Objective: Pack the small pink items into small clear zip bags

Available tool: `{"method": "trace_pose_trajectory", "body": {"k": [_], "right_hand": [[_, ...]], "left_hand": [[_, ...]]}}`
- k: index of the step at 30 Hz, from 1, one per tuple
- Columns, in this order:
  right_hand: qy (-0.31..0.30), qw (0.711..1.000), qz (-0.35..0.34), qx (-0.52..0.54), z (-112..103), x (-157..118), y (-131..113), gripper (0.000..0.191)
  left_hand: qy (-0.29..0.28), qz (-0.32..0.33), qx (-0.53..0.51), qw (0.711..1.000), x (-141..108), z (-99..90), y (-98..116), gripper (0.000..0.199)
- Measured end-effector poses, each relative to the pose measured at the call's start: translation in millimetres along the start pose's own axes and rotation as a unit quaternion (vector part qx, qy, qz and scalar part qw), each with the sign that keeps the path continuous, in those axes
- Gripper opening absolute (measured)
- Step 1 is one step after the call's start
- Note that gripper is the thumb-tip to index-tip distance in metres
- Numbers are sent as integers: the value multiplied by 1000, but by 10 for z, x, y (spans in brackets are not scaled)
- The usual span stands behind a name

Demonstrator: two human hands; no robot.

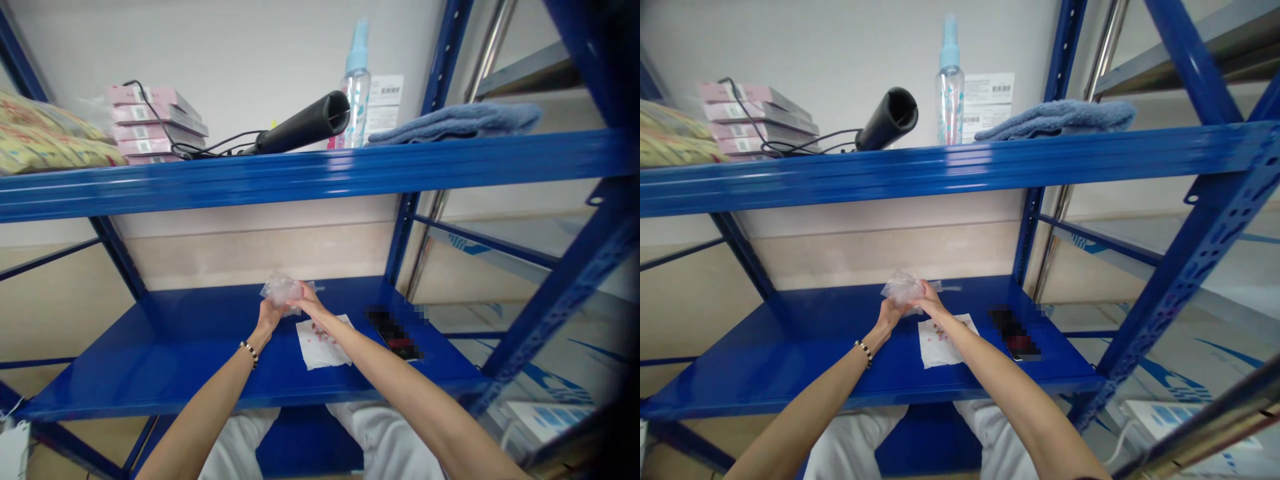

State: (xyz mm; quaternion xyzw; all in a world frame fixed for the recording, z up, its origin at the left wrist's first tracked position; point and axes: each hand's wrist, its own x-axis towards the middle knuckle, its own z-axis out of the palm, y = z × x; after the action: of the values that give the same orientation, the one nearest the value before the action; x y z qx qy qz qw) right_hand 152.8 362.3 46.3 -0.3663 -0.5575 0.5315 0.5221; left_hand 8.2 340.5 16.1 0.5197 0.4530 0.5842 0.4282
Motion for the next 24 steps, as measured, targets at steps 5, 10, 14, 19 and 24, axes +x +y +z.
{"method": "trace_pose_trajectory", "body": {"k": [5,10,14,19,24], "right_hand": [[-23,998,-59,11,211,-29,163,82],[-51,998,3,-32,253,-15,274,107],[-67,994,16,-85,213,-63,273,110],[-92,987,7,-130,162,-126,200,117],[-118,983,-2,-143,96,-124,186,109]], "left_hand": [[16,23,64,998,-81,-352,69,33],[5,46,82,996,-203,-539,70,46],[-2,58,86,995,-253,-577,53,43],[-25,63,80,994,-237,-577,4,46],[-51,55,45,996,-239,-570,-60,50]]}}
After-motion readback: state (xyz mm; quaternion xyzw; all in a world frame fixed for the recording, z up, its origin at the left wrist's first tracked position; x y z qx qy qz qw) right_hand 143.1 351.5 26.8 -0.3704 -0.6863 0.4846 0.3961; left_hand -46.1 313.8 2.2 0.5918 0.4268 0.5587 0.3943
